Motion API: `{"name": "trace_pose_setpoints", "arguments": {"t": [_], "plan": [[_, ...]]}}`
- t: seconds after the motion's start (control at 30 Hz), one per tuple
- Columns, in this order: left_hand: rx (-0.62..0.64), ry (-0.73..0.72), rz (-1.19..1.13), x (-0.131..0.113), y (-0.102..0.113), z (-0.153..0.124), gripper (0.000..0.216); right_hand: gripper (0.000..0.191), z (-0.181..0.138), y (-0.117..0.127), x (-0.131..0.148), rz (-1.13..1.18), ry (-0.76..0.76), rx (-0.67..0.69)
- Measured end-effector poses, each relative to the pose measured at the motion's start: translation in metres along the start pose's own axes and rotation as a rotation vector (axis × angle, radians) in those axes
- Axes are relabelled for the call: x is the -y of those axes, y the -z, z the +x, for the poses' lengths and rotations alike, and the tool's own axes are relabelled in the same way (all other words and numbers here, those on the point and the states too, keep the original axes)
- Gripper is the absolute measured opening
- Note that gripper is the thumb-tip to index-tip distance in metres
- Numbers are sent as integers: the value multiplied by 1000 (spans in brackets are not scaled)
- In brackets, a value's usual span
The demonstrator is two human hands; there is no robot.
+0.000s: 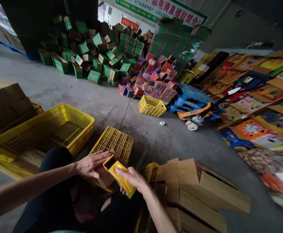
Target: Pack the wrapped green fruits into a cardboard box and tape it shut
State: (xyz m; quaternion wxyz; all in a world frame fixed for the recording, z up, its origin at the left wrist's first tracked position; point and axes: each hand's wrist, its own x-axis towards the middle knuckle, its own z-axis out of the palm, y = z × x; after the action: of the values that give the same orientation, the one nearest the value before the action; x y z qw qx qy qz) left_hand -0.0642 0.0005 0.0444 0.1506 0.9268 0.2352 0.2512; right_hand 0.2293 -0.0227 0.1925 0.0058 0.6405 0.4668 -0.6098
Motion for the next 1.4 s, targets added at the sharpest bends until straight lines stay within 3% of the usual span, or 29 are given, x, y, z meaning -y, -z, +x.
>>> {"name": "trace_pose_setpoints", "arguments": {"t": [0.2, 0.4, 0.7, 0.87, 1.13, 1.4], "plan": [[-34, 25, 135, 2, -3, -11, 98, 43, -9, 0, -7, 18, 10, 65], [-28, 16, 170, -3, 10, -7, 103, 44, -9, 0, -18, 1, 40, 54], [107, -65, 24, -18, 10, 17, 117, 44, -5, -2, -30, 33, 62, 31], [129, -76, -41, -12, 10, 10, 105, 50, -12, 3, -37, 77, 33, 20], [106, -84, -28, -4, 6, 10, 105, 49, -20, 6, -58, 125, 1, -21], [128, -69, 6, -20, 6, 20, 112, 52, -7, 11, -71, 107, -17, -39]]}}
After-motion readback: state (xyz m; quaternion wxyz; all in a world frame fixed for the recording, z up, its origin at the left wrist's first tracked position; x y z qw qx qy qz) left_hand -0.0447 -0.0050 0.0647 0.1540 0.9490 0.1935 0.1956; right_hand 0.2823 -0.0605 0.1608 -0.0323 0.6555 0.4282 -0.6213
